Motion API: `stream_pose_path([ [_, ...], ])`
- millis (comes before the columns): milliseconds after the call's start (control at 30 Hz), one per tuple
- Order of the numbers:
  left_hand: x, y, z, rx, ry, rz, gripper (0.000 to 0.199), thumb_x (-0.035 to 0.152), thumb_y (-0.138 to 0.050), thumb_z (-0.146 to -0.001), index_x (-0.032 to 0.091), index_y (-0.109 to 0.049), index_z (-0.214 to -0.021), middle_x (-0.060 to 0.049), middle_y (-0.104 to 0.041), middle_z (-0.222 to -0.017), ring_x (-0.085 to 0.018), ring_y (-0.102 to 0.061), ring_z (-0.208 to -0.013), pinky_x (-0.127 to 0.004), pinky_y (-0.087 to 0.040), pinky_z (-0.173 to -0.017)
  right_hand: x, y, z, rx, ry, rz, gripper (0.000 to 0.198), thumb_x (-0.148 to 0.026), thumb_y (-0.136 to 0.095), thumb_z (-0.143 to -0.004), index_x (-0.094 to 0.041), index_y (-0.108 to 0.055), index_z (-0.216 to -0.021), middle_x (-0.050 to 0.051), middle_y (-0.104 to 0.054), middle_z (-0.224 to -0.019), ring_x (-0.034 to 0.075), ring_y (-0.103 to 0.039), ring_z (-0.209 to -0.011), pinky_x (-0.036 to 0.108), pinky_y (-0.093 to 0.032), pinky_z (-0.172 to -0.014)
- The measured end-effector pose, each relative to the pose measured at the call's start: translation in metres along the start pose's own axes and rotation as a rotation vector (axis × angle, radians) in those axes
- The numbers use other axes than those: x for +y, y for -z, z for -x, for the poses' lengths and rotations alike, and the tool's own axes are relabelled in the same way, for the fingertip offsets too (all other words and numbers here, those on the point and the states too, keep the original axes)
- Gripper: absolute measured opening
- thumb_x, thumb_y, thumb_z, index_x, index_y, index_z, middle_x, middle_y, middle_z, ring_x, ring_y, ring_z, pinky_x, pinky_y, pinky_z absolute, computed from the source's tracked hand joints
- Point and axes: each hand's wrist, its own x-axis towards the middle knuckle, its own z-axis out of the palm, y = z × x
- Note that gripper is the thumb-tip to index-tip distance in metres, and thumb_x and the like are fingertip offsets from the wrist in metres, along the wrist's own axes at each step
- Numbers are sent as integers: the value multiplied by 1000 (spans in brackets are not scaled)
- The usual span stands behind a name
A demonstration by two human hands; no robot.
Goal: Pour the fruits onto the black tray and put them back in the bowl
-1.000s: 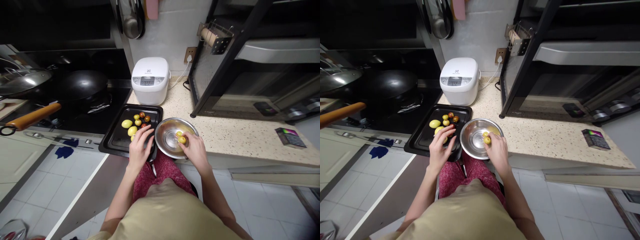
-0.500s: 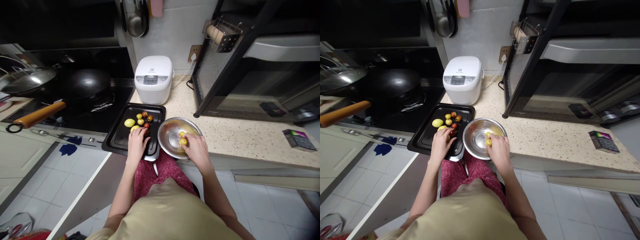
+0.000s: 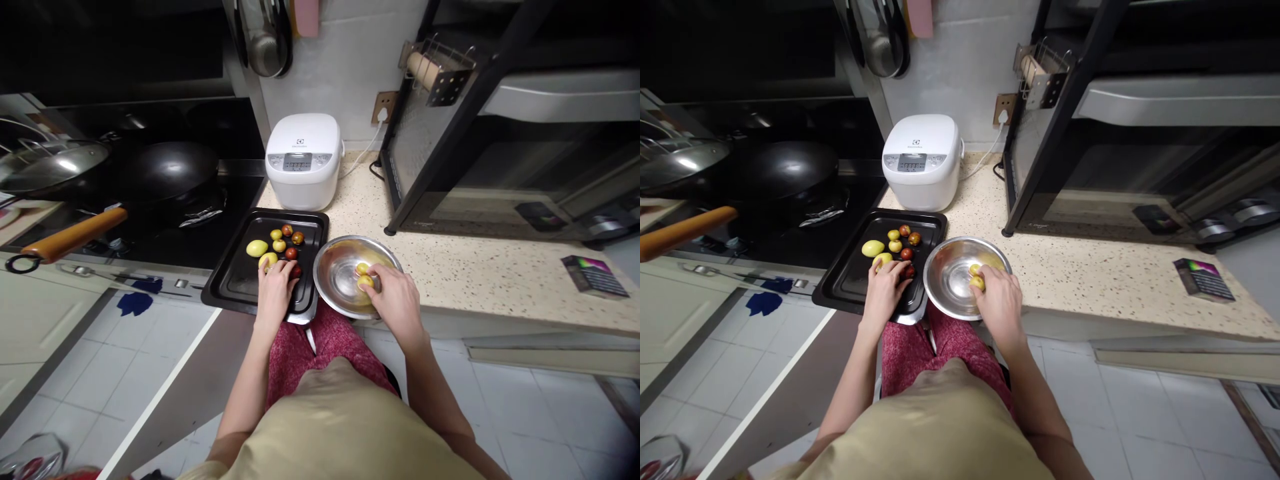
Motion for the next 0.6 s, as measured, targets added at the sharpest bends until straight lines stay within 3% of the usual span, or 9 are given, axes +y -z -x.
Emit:
stream_pose_path([
  [167,10,5,1,120,-28,118,34,18,-67,-96,20,-63,-130,-10,-73,-124,-28,-68,-118,-55,-29,-123,-2,6,0,80,105,-130,12,-22,-55,-98,-21,-66,-101,10,-76,-101,30,-69,-98,44,-48,-84],
  [300,28,17,6,239,-72,275,34,28,-70,-97,24,-63,-130,-7,-74,-121,-26,-70,-115,-52,-34,-122,-13,7,1,100,278,-253,18,-20,-53,-102,-21,-68,-113,10,-75,-111,29,-69,-108,44,-53,-91],
  [433,50,27,12,215,-131,418,34,33,-70,-97,26,-63,-130,-5,-76,-120,-24,-72,-111,-51,-37,-122,-26,7,3,73,483,-292,33,-16,-52,-103,-22,-62,-133,9,-73,-125,25,-68,-117,44,-53,-103],
  [600,68,26,18,126,-168,517,34,35,-69,-98,25,-62,-130,-6,-76,-120,-23,-72,-111,-53,-35,-124,-29,6,8,74,571,-331,44,-12,-50,-102,-21,-55,-145,11,-71,-131,24,-66,-121,45,-53,-107],
])
